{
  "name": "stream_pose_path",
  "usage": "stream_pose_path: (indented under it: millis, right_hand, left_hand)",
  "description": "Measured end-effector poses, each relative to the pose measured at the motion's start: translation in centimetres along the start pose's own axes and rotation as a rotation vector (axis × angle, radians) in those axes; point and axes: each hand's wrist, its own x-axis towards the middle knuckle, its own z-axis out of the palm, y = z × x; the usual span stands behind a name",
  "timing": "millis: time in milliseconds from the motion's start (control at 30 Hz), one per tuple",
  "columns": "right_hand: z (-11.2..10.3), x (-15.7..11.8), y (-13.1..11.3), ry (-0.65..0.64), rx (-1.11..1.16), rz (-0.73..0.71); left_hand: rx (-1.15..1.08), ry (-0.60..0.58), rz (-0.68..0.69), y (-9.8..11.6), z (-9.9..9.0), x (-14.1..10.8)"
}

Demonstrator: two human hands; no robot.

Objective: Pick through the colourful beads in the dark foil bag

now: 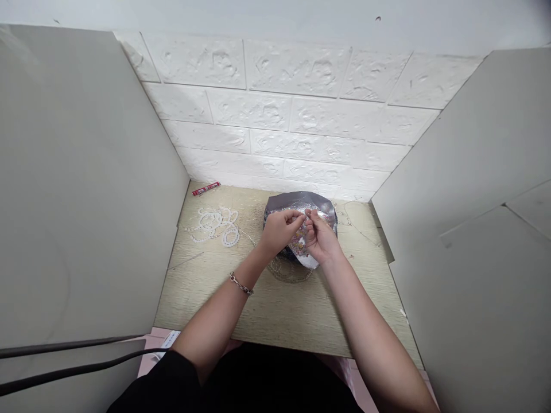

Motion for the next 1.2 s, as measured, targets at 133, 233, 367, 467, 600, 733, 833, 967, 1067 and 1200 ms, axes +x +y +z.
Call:
stream_pose_path:
  millis: [133, 233, 367, 467, 600, 733, 833, 967, 1067, 1200]
  right_hand:
    - [0.01, 0.02, 0.06, 0.007, -0.054, -0.025]
    - [-0.06, 0.09, 0.08, 0.001, -0.086, -0.041]
    - [-0.12, 0.13, 0.13, -0.001, -0.11, -0.072]
    - [-0.12, 0.12, 0.16, -0.006, -0.129, -0.087]
    - [-0.11, 0.11, 0.17, 0.001, -0.141, -0.092]
    - [-0.13, 0.11, 0.19, 0.001, -0.164, -0.102]
    - [-0.18, 0.15, 0.21, -0.014, -0.177, -0.111]
    - [-0.25, 0.23, 0.22, -0.009, -0.184, -0.116]
    - [-0.3, 0.28, 0.25, 0.0, -0.187, -0.121]
    - [-0.34, 0.31, 0.29, -0.012, -0.19, -0.129]
  left_hand:
    - [0.016, 0.001, -0.001, 0.11, -0.11, 0.04]
    - [0.011, 0.012, 0.003, 0.15, -0.14, 0.04]
    - [0.02, 0.021, -0.001, 0.13, -0.2, 0.05]
    - [0.044, 0.026, 0.0, 0.21, -0.34, 0.07]
    - [0.076, 0.029, 0.018, 0.27, -0.61, 0.16]
    - [0.121, 0.033, 0.027, 0.22, -0.86, 0.21]
    - [0.187, 0.062, 0.068, 0.24, -0.96, 0.13]
    - [0.278, 0.075, 0.143, 0.41, -1.02, -0.05]
    - [0.303, 0.066, 0.181, 0.5, -1.02, -0.12]
    - [0.338, 0.047, 0.204, 0.45, -0.98, -0.1]
